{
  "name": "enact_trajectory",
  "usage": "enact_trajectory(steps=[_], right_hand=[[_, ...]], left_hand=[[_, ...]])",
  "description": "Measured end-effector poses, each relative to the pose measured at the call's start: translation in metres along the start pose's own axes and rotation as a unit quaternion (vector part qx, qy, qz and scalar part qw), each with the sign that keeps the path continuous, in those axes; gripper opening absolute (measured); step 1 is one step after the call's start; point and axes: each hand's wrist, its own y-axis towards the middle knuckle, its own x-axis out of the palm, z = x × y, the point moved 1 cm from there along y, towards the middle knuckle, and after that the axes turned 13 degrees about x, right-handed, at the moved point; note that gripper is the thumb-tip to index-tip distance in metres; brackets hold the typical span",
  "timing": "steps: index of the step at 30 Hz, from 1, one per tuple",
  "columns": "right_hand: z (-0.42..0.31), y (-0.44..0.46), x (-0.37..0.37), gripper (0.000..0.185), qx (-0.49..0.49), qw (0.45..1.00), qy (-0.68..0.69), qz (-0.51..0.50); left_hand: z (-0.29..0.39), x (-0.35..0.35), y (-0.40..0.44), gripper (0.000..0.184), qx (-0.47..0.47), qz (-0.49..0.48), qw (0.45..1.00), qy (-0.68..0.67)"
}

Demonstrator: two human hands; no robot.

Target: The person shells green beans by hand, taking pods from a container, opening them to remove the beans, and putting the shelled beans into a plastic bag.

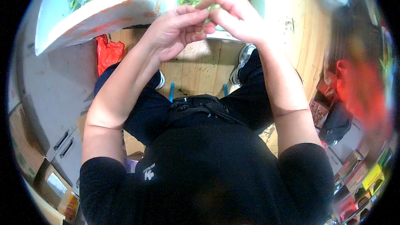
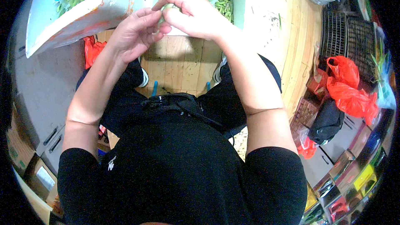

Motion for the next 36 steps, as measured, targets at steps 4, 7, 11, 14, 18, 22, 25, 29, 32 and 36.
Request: enact_trajectory(steps=[4,7,11,14,18,22,25,29,32,36], right_hand=[[-0.001,0.001,0.001,0.024,0.002,0.999,0.007,0.035],[0.001,0.000,0.003,0.024,0.058,0.993,0.071,0.076],[0.014,-0.002,-0.001,0.023,0.134,0.966,0.217,0.044],[0.005,-0.008,0.006,0.021,0.104,0.977,0.172,0.068],[0.006,-0.009,0.014,0.019,0.088,0.950,0.296,0.041],[0.018,-0.008,-0.005,0.016,0.137,0.848,0.509,0.059],[0.044,-0.009,-0.032,0.012,0.139,0.757,0.631,0.093],[0.048,-0.017,-0.053,0.014,0.138,0.744,0.642,0.125],[0.079,-0.022,-0.067,0.011,0.105,0.737,0.664,0.066],[0.116,-0.019,-0.053,0.023,0.258,0.892,0.301,0.217]], left_hand=[[0.000,0.002,0.000,0.014,0.023,0.018,0.999,0.041],[0.005,0.007,-0.005,0.017,0.079,0.017,0.993,0.082],[0.009,0.016,-0.011,0.025,0.136,0.024,0.977,0.165],[0.010,0.024,-0.015,0.026,0.157,0.023,0.958,0.240],[0.007,0.016,-0.012,0.022,0.199,-0.014,0.945,0.259],[0.028,0.007,-0.013,0.016,0.342,0.014,0.910,0.233],[0.082,-0.026,-0.014,0.014,0.486,0.111,0.856,0.133],[0.118,-0.043,-0.018,0.020,0.478,0.130,0.868,-0.018],[0.102,-0.019,-0.021,0.023,0.516,0.160,0.838,0.080],[0.045,0.005,-0.007,0.026,0.326,0.078,0.904,0.264]])
